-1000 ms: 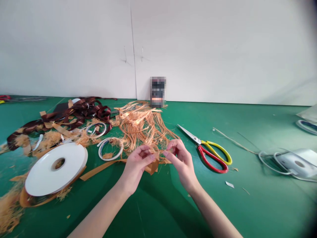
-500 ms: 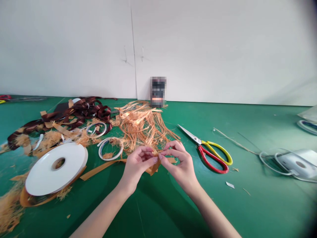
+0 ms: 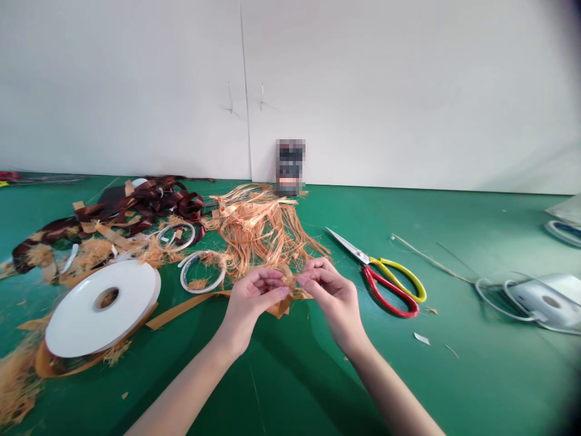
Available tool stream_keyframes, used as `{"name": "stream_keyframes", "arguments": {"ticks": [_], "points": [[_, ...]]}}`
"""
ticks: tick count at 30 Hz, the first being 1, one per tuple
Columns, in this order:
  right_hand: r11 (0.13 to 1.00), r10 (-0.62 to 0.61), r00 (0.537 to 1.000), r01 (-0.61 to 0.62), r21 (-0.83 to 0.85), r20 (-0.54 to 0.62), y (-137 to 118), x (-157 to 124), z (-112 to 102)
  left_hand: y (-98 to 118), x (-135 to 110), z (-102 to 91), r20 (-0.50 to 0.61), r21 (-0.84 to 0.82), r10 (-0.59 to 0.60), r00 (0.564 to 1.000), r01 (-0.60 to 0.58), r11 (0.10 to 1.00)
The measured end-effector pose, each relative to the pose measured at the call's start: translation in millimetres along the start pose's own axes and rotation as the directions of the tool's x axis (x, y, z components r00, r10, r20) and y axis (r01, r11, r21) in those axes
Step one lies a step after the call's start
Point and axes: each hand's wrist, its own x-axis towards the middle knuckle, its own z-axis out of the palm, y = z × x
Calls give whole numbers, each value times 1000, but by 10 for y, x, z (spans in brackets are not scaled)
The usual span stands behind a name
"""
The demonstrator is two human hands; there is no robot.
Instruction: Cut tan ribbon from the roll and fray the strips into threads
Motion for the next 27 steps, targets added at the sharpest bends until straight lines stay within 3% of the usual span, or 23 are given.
{"name": "stream_keyframes", "arguments": {"ticks": [4, 8, 14, 27], "points": [[991, 69, 998, -69, 114, 3, -42, 12, -9, -3, 5, -11, -4, 15, 9, 1000, -9, 1000], [993, 116, 992, -116, 10, 44, -46, 22, 13, 3, 2, -8, 8, 7, 8, 1000, -9, 1000], [995, 98, 992, -99, 16, 83, 5, 30, 17, 13, -16, 20, 29, -13, -8, 1000, 8, 1000], [976, 132, 990, -139, 170, 49, 19, 20, 5, -13, 18, 4, -6, -78, -17, 1000, 17, 997]]}}
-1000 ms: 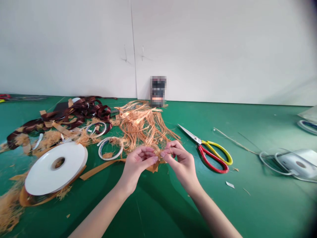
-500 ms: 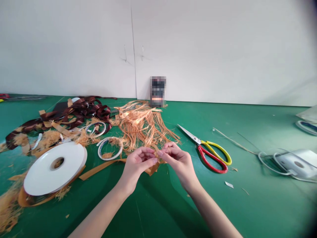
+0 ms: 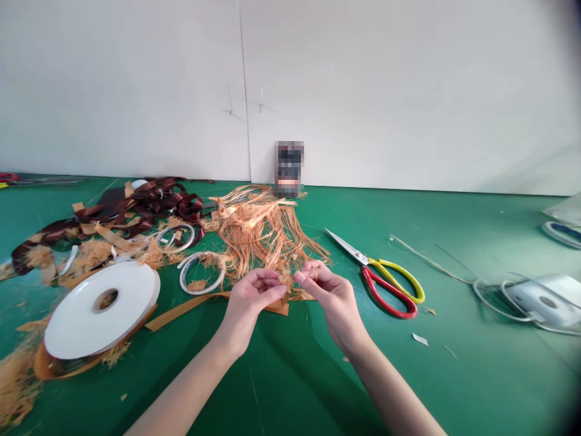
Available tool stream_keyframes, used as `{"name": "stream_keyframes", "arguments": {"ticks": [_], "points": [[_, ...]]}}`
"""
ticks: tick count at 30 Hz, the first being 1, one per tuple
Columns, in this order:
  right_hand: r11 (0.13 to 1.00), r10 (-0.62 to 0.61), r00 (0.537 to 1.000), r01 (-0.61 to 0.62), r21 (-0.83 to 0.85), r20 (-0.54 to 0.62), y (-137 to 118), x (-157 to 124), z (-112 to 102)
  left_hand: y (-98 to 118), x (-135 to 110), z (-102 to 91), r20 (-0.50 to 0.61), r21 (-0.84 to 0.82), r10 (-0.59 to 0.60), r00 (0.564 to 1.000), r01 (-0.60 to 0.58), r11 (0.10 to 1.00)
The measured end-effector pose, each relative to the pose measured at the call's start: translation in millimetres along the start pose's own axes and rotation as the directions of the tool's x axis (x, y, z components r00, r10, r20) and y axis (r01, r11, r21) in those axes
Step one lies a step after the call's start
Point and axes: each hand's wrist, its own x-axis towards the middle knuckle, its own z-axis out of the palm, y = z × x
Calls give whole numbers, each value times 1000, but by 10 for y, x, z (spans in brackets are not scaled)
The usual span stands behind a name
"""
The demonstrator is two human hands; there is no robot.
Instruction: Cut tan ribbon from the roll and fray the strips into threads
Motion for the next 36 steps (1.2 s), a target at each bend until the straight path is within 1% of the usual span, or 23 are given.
{"name": "stream_keyframes", "arguments": {"ticks": [4, 9, 13, 15, 17, 20, 23, 25, 27, 29, 31, 33, 34, 35, 36], "points": [[999, 15, 1000, -15, 35, -8, -10, 3, -4, 3, 10, -9, -9, -59, -36, 999, 36, 998], [998, -9, 1000, 10, 63, -16, 28, 14, -8, 1, 26, -15, 6, -146, -52, 999, 52, 988], [998, -59, 998, 59, 7, 25, 34, 31, 10, 21, 21, 2, 7, -151, 8, 1000, -7, 989], [996, -75, 995, 78, -40, 70, -26, 49, 14, 70, 6, 21, 6, -150, 45, 999, -44, 988], [995, -55, 992, 64, -76, 110, -139, 80, -15, 158, -15, 40, 9, -152, 79, 997, -76, 985], [990, -20, 993, 35, -133, 113, -369, 148, -171, 342, -53, 42, 35, -99, 135, 990, -131, 986], [980, 5, 996, 12, -197, 85, -590, 212, -454, 518, -80, -20, 55, 46, 197, 979, -199, 979], [955, 44, 996, -20, -296, 78, -703, 217, -646, 594, -94, -84, 43, 162, 221, 974, -225, 961], [910, 62, 994, -20, -414, 90, -776, 172, -778, 634, -113, -135, 23, 236, 219, 975, -219, 947], [876, 133, 979, -44, -480, 152, -799, 80, -822, 650, -143, -149, 15, 238, 196, 980, -194, 952], [825, 243, 939, -68, -561, 243, -771, -32, -798, 653, -177, -123, 22, 219, 174, 985, -174, 960], [728, 325, 892, -23, -685, 315, -714, -131, -751, 651, -205, -80, 28, 232, 174, 984, -176, 957], [691, 343, 875, 12, -723, 342, -687, -167, -735, 647, -213, -60, 32, 259, 184, 982, -186, 948], [681, 345, 862, 42, -731, 371, -666, -193, -726, 642, -216, -44, 37, 296, 201, 979, -203, 933], [709, 328, 854, 61, -702, 405, -657, -210, -727, 634, -213, -35, 42, 337, 223, 974, -224, 915]]}}
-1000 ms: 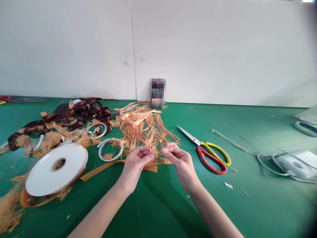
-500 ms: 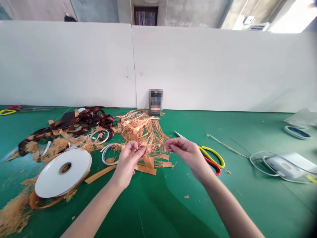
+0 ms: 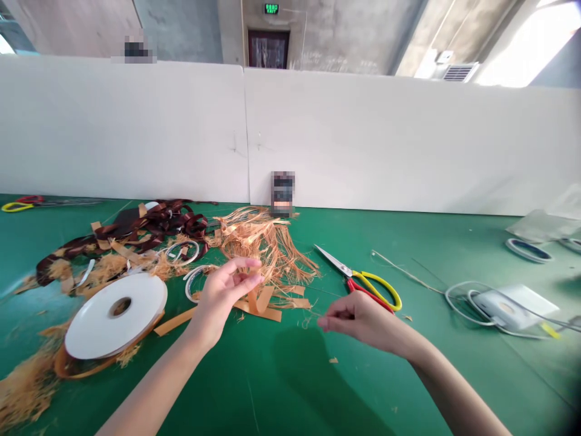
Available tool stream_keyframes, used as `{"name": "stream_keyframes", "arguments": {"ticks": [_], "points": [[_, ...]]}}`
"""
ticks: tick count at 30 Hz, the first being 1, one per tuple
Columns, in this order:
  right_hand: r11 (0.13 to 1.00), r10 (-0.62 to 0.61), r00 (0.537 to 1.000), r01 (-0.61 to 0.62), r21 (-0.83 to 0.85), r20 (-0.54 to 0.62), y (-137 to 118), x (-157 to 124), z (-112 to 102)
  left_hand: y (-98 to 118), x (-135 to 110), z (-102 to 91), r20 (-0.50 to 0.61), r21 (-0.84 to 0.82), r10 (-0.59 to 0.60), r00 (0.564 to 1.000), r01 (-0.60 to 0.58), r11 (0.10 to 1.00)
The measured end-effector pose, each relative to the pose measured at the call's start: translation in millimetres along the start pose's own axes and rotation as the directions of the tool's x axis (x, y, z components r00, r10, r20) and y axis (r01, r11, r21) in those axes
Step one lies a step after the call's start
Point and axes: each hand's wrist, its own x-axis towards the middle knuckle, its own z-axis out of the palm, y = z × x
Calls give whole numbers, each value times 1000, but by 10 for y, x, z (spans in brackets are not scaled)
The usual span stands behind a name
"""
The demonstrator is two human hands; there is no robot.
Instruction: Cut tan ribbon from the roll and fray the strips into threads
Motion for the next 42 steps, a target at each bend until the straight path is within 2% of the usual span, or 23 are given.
{"name": "stream_keyframes", "arguments": {"ticks": [2, 3, 5, 7, 9, 11, 13, 17, 20, 23, 26, 27, 29, 30, 32, 34, 35, 37, 39, 41, 42], "points": [[969, -133, 989, 142, 200, -59, -4, -23, -16, -22, 11, 7, 1, 86, 39, 999, -39, 996], [909, -220, 964, 257, 329, -147, -20, -34, -39, -37, 19, 5, 0, 121, 53, 999, -52, 991], [705, -336, 866, 492, 511, -370, -85, -48, -92, -67, 29, -2, 6, 181, 69, 998, -69, 981], [530, -357, 769, 634, 563, -530, -189, -49, -134, -83, 27, 1, 28, 233, 81, 996, -86, 969], [473, -343, 739, 669, 572, -580, -312, -38, -151, -74, 16, 24, 65, 267, 95, 993, -109, 958], [489, -309, 753, 650, 582, -581, -428, -22, -142, -39, 4, 68, 108, 262, 104, 989, -129, 957], [569, -252, 811, 566, 597, -528, -524, -4, -107, 15, 3, 122, 146, 234, 119, 982, -151, 960], [821, -117, 932, 285, 494, -344, -644, 30, 2, 130, 34, 206, 174, 174, 182, 968, -212, 962], [929, -35, 991, 81, 360, -131, -660, 47, 65, 210, 66, 223, 178, 117, 213, 961, -236, 965], [984, -24, 994, 5, 177, 104, -625, 45, 84, 276, 94, 212, 196, 74, 230, 953, -248, 966], [983, -104, 977, 73, 172, 185, -568, 31, 57, 305, 114, 198, 206, 78, 257, 944, -278, 958], [968, -158, 973, 118, 222, 169, -550, 26, 41, 304, 117, 196, 207, 93, 273, 940, -297, 950], [901, -302, 952, 266, 342, 55, -520, 17, 6, 285, 119, 196, 209, 145, 303, 930, -336, 931], [847, -379, 925, 362, 390, -34, -513, 13, -9, 269, 119, 196, 218, 179, 311, 925, -351, 919], [726, -492, 841, 539, 428, -226, -519, 7, -29, 230, 117, 194, 251, 243, 306, 918, -366, 899], [627, -521, 768, 640, 443, -372, -553, 5, -31, 194, 110, 191, 285, 287, 295, 912, -374, 882], [593, -498, 758, 652, 473, -421, -576, 7, -24, 182, 102, 192, 298, 308, 291, 909, -380, 872], [558, -400, 785, 618, 554, -472, -626, 20, 5, 178, 68, 211, 301, 347, 310, 902, -406, 846], [588, -279, 829, 546, 597, -484, -669, 44, 57, 198, 7, 267, 279, 415, 370, 886, -459, 786], [668, -201, 847, 485, 565, -491, -700, 69, 133, 228, -67, 357, 244, 523, 482, 841, -533, 665], [703, -182, 852, 462, 541, -491, -713, 79, 179, 239, -101, 410, 228, 589, 553, 801, -566, 577]]}}
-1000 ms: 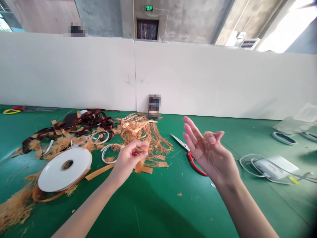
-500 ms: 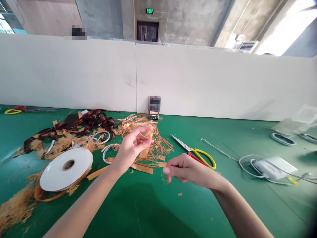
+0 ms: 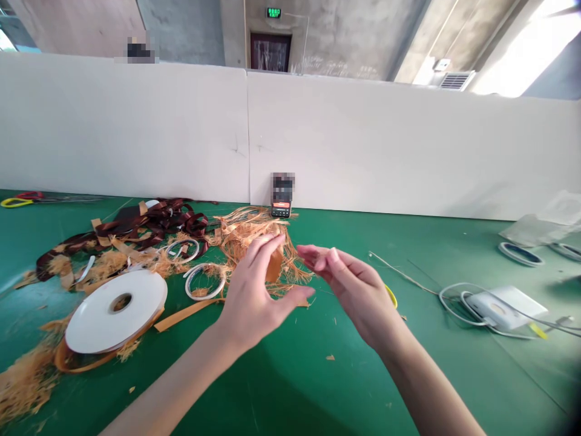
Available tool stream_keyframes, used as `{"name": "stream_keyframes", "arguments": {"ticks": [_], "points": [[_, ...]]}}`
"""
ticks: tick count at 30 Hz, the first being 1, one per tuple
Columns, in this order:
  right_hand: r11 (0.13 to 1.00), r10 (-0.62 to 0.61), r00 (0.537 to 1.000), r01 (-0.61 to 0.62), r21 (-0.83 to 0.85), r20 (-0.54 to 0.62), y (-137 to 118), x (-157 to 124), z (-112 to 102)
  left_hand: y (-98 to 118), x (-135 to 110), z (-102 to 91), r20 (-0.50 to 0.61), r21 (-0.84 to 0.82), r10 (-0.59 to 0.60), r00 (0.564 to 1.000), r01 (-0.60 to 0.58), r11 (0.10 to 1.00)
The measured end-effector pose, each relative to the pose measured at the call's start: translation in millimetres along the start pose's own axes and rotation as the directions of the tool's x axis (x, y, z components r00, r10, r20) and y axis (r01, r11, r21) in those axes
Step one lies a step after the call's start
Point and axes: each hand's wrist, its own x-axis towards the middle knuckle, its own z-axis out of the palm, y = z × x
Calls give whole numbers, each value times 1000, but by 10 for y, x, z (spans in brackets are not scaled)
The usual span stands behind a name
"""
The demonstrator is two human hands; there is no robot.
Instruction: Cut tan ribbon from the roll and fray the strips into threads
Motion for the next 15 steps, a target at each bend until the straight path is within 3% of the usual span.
{"name": "stream_keyframes", "arguments": {"ticks": [2, 5, 11, 15], "points": [[998, 24, 1000, -23, -51, 12, 43, -39, 82, 90, -12, 65, -124, 199, 115, 986, -89, 976], [995, 72, 997, -69, -66, 34, 104, -125, 174, 120, -10, 157, -243, 383, 213, 946, -108, 918], [968, 143, 989, -135, -213, 26, 191, -342, 96, -140, 46, 183, -222, 488, 208, 953, -76, 869], [870, 363, 931, -326, -371, 33, 225, -517, -207, -401, 99, 87, -240, 493, 139, 961, -3, 870]]}}
